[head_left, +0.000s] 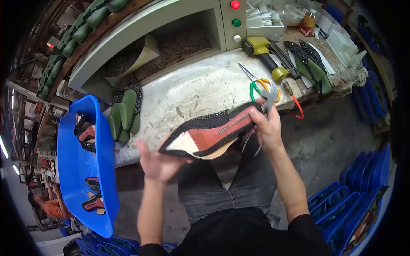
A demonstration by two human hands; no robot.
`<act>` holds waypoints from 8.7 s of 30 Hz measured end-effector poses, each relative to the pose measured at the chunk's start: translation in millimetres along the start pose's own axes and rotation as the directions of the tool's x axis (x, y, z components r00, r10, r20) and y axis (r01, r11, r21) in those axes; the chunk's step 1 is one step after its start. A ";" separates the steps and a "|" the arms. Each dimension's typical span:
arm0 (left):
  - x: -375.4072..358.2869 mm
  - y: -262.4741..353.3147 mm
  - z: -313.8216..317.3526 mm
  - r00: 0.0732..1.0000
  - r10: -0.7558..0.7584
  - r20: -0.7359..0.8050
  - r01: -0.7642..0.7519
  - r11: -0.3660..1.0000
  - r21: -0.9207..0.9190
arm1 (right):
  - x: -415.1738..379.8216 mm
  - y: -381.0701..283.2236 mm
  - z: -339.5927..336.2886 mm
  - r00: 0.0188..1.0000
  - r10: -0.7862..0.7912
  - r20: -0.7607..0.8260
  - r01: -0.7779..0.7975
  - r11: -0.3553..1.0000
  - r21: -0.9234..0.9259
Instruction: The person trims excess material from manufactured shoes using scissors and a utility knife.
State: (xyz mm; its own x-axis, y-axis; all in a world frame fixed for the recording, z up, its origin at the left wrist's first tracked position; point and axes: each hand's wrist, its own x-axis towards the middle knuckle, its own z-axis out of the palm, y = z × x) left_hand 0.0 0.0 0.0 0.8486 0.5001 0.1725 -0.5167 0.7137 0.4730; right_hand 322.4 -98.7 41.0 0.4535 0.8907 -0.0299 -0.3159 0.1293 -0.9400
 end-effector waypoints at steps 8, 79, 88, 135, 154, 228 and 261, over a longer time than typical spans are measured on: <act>11.0 -113.6 76.4 0.612 0.644 -0.460 -0.246 0.707 0.663 | -97.6 58.4 99.6 0.958 -0.018 -0.287 0.089 0.968 0.234; 105.2 56.0 -7.8 0.997 -0.059 -0.046 0.001 -0.600 0.800 | 11.3 -1.6 48.1 0.792 0.169 0.587 0.596 -0.008 -0.803; 119.1 54.5 2.8 0.977 -0.113 -0.183 0.068 -0.646 0.761 | -50.1 4.4 72.8 0.956 0.000 0.292 0.255 0.484 -0.837; 148.5 31.8 15.4 0.988 -0.150 0.044 -0.112 -0.487 0.866 | -16.2 41.7 40.5 0.964 -0.030 0.262 0.252 0.408 -0.878; 165.8 26.2 31.6 0.941 -0.228 -0.249 0.156 -0.360 0.920 | -21.0 58.6 28.1 0.968 -0.084 0.238 0.249 0.457 -0.854; 132.5 51.1 57.1 0.940 -0.052 -0.336 0.236 -0.613 0.754 | -67.8 1.9 47.9 0.929 -0.366 -0.058 0.315 0.863 -0.395; 132.0 64.4 43.1 0.872 -0.061 -0.485 0.366 -0.576 0.731 | 4.2 41.4 71.5 0.926 -0.368 -0.086 0.241 0.749 -0.617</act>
State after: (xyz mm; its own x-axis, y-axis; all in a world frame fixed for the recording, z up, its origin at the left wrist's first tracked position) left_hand 83.6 90.8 90.4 0.7168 0.6305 -0.2976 0.6912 -0.5863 0.4226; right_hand 251.6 -58.5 26.3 0.6076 0.7396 0.2894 0.3870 0.0425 -0.9211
